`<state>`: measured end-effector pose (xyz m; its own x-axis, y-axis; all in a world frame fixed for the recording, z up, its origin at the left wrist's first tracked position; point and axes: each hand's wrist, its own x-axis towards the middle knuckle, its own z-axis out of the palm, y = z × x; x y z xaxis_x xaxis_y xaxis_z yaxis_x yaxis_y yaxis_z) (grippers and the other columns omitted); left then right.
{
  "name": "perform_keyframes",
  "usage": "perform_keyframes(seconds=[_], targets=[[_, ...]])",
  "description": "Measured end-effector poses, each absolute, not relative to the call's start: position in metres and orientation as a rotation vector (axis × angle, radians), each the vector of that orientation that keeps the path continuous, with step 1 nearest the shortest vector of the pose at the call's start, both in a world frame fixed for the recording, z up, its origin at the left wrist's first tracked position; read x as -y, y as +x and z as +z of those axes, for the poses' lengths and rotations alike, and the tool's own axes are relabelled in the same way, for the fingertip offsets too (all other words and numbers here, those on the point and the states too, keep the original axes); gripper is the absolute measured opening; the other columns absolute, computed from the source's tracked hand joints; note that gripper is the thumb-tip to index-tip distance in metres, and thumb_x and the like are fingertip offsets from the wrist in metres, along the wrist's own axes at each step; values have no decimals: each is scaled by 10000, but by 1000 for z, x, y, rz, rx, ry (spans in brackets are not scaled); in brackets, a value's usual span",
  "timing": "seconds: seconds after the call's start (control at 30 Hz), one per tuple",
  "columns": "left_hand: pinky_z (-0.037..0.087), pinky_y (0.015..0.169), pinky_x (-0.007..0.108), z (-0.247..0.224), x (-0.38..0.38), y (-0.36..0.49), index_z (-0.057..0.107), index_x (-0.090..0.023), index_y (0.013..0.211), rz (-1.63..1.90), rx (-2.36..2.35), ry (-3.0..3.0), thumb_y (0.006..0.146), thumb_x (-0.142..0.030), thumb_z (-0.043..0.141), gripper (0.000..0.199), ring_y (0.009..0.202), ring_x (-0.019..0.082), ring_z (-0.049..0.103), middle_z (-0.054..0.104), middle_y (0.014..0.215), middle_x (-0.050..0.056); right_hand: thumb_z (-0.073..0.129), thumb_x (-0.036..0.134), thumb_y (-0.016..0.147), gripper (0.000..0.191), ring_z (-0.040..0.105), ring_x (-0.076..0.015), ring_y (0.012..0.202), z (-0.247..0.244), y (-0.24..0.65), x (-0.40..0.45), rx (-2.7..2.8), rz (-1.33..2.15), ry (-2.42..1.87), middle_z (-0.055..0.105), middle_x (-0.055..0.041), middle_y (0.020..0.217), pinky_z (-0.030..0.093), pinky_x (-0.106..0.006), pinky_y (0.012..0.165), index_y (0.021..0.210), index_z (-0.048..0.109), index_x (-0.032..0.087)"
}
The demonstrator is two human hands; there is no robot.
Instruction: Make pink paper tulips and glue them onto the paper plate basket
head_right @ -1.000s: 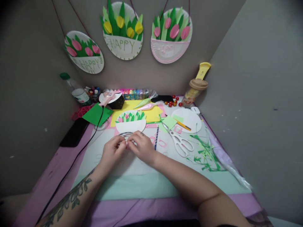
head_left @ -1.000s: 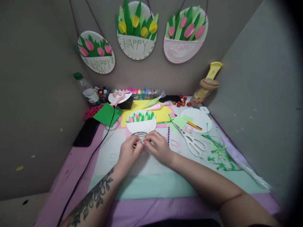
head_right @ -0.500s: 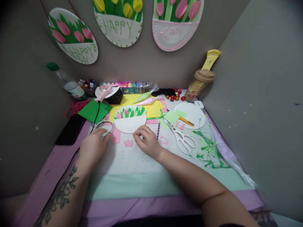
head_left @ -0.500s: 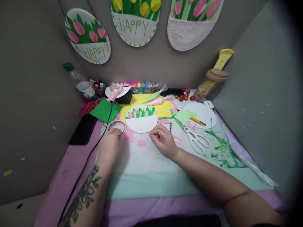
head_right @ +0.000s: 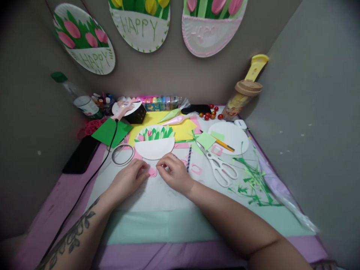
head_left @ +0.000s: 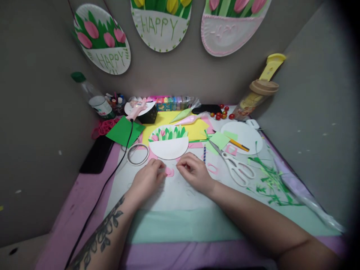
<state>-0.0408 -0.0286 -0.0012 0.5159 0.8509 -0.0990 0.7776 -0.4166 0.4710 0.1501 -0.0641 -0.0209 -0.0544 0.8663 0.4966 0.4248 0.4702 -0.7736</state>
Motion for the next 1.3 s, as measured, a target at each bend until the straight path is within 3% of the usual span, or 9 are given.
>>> perform_keyframes(seconds=[0.2, 0.57, 0.7, 0.83, 1.03, 1.17, 1.3], targets=[[422, 690, 274, 2, 27, -38, 588, -206, 834, 134, -1304, 2326, 865, -234, 443, 151, 820, 175, 596, 583, 917, 46, 555, 127, 822, 105, 555, -146, 712, -23, 150, 62, 1647, 608, -1164, 588, -33, 779, 437, -254, 550, 770, 603, 204], [420, 689, 288, -1, 27, -36, 578, -202, 897, 56, -1313, 2408, 908, -257, 399, 188, 841, 183, 601, 580, 970, 53, 564, 127, 819, 97, 553, -133, 681, -24, 152, 60, 1610, 681, -1212, 592, -32, 793, 423, -237, 526, 771, 610, 198], [421, 690, 279, 7, 30, -35, 553, -199, 868, 203, -1297, 2423, 906, -255, 411, 157, 831, 174, 585, 573, 922, 39, 568, 135, 817, 83, 559, -135, 693, -25, 150, 62, 1622, 686, -1196, 600, -38, 824, 433, -237, 531, 836, 612, 202], [425, 697, 286, 12, 36, -32, 536, -195, 869, 373, -1286, 2413, 881, -216, 429, 110, 823, 176, 568, 567, 920, 38, 606, 145, 785, 229, 566, -130, 676, -27, 143, 66, 1624, 676, -1166, 619, -37, 867, 452, -236, 531, 997, 550, 211], [409, 641, 254, 7, 39, -28, 551, -188, 879, 578, -1216, 1926, 892, -334, 420, 197, 729, 149, 535, 575, 832, 26, 561, 106, 823, 156, 595, -154, 691, -27, 143, 68, 1679, 398, -1076, 629, -11, 745, 487, -283, 595, 896, 525, 239], [239, 422, 197, 9, 39, -28, 550, -163, 734, 394, -1031, 1281, 865, -487, 426, 371, 453, 77, 338, 413, 541, -48, 521, 25, 814, 279, 622, -158, 742, -25, 149, 66, 1837, 246, -811, 674, -18, 801, 521, -328, 691, 964, 537, 260], [134, 392, 187, 10, 40, -26, 533, -155, 671, 370, -1002, 1032, 769, -437, 571, 301, 404, 43, 237, 346, 493, -77, 492, -2, 807, 323, 619, -154, 741, -23, 149, 66, 1918, 213, -731, 678, -33, 824, 524, -327, 700, 997, 538, 255]])
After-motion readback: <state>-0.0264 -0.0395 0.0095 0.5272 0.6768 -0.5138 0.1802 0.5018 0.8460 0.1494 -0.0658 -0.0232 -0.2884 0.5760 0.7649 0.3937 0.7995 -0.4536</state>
